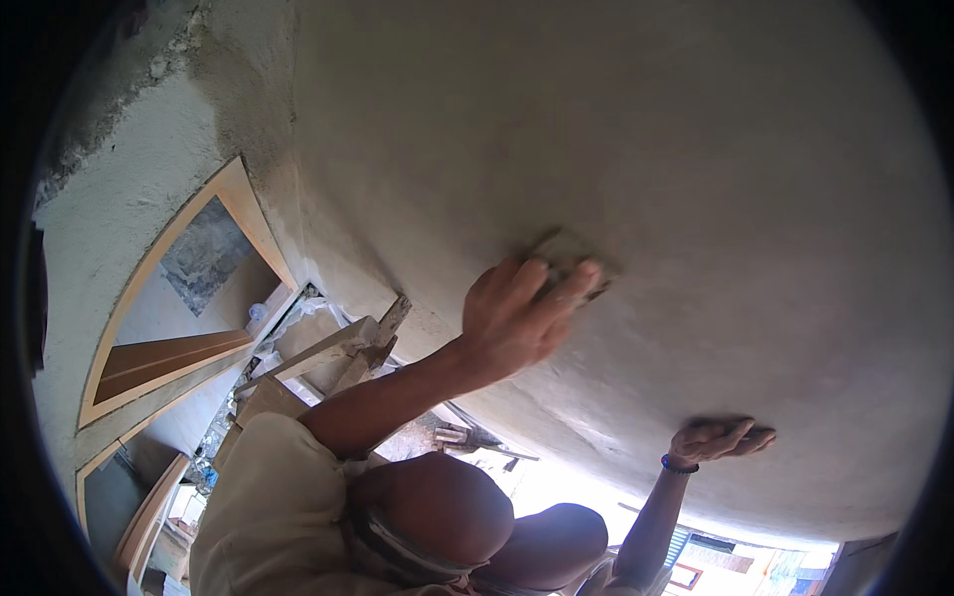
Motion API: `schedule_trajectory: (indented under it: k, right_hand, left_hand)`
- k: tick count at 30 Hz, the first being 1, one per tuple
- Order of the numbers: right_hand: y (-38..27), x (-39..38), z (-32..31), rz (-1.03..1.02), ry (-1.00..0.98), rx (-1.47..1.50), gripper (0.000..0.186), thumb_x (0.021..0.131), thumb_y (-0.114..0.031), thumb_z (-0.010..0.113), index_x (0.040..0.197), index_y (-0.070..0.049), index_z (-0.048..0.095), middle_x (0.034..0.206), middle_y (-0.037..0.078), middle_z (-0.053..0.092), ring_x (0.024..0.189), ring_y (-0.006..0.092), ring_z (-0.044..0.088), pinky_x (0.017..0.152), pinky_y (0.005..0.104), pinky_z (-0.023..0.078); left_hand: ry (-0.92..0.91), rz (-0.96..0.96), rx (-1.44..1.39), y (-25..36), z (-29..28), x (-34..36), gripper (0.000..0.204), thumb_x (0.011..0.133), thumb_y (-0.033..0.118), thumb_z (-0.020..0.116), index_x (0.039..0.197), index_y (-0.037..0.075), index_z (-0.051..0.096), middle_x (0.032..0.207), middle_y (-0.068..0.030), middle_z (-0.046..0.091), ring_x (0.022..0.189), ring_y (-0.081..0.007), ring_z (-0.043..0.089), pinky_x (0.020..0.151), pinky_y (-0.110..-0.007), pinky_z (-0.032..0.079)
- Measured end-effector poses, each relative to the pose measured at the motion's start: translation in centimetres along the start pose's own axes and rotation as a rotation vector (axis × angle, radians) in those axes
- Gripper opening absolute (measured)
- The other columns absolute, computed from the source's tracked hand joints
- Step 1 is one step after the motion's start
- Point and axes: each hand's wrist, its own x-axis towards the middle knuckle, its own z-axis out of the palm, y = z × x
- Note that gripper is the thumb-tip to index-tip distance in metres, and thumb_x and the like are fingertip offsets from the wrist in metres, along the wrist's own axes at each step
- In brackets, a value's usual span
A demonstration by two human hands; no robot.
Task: The person smooths wet plaster onto a wall using a hand float, repeatedly dipping a trowel into a bucket to transfer plaster to the float and then spreading it across the wall surface.
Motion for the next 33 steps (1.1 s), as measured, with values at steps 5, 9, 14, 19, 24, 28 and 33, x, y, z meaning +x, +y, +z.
schedule_trajectory:
  k: [5, 9, 14, 19, 24, 28, 33]
  right_hand:
    - [0.1, -0.1, -0.3, -0.014, 0.001, -0.001, 0.052, 0.103, -0.036, 0.028, 0.142, -0.005, 0.045, 0.154, 0.023, 0.028, 0.142, 0.0431, 0.026, 0.112, 0.0637, 0.023]
    - [-0.1, 0.2, -0.6, -0.023, 0.012, 0.015, 0.050, 0.103, -0.033, 0.030, 0.140, -0.003, 0.047, 0.154, 0.024, 0.029, 0.142, 0.0436, 0.027, 0.112, 0.0641, 0.024]
    - [-0.4, 0.2, -0.4, 0.001, 0.039, 0.026, 0.046, 0.103, -0.029, 0.033, 0.137, -0.002, 0.049, 0.152, 0.024, 0.031, 0.141, 0.0440, 0.029, 0.111, 0.0638, 0.026]
    - [0.0, -0.2, -0.5, -0.014, 0.028, 0.037, 0.045, 0.103, -0.027, 0.034, 0.136, -0.001, 0.051, 0.151, 0.024, 0.033, 0.141, 0.0444, 0.029, 0.111, 0.0641, 0.026]
    - [0.1, 0.2, -0.2, 0.007, 0.057, 0.025, 0.045, 0.103, -0.027, 0.034, 0.135, -0.001, 0.052, 0.151, 0.023, 0.033, 0.141, 0.0442, 0.029, 0.111, 0.0643, 0.026]
    - [-0.1, -0.2, -0.4, 0.008, 0.042, 0.046, 0.045, 0.103, -0.027, 0.034, 0.135, -0.001, 0.052, 0.151, 0.023, 0.034, 0.141, 0.0440, 0.028, 0.111, 0.0641, 0.026]
    - [0.0, 0.2, -0.5, -0.010, 0.032, 0.039, 0.044, 0.103, -0.027, 0.035, 0.135, -0.001, 0.052, 0.151, 0.023, 0.033, 0.142, 0.0436, 0.027, 0.111, 0.0630, 0.026]
  left_hand:
    - [0.021, -0.063, -0.039, -1.3, -0.7, 0.1, 0.074, 0.073, 0.012, 0.072, 0.143, 0.018, 0.047, 0.085, -0.0063, 0.047, 0.060, -0.0188, 0.048, 0.044, -0.030, 0.043]
    - [-0.012, -0.126, -0.017, 0.2, -1.0, 2.4, 0.069, 0.072, 0.011, 0.071, 0.138, 0.014, 0.053, 0.080, -0.0055, 0.045, 0.062, -0.0196, 0.049, 0.047, -0.032, 0.044]
    - [-0.081, -0.077, 0.032, -1.8, -1.4, -1.2, 0.066, 0.073, 0.012, 0.072, 0.137, 0.011, 0.055, 0.076, -0.0059, 0.044, 0.061, -0.0207, 0.049, 0.049, -0.033, 0.044]
    - [0.019, -0.130, 0.014, 1.9, -1.6, 7.1, 0.066, 0.074, 0.014, 0.072, 0.137, 0.012, 0.055, 0.078, -0.0065, 0.044, 0.062, -0.0210, 0.049, 0.050, -0.033, 0.044]
    - [-0.057, 0.016, 0.012, -0.9, -0.9, -1.3, 0.064, 0.074, 0.013, 0.072, 0.136, 0.011, 0.056, 0.075, -0.0063, 0.045, 0.059, -0.0208, 0.050, 0.050, -0.034, 0.045]
    - [-0.060, -0.074, -0.072, -0.6, -1.6, 1.5, 0.064, 0.073, 0.013, 0.073, 0.135, 0.013, 0.057, 0.079, -0.0057, 0.045, 0.059, -0.0207, 0.049, 0.049, -0.034, 0.045]
    - [-0.086, -0.082, -0.016, 1.2, -1.5, 3.1, 0.063, 0.073, 0.012, 0.073, 0.134, 0.011, 0.057, 0.077, -0.0048, 0.045, 0.060, -0.0214, 0.051, 0.051, -0.034, 0.047]
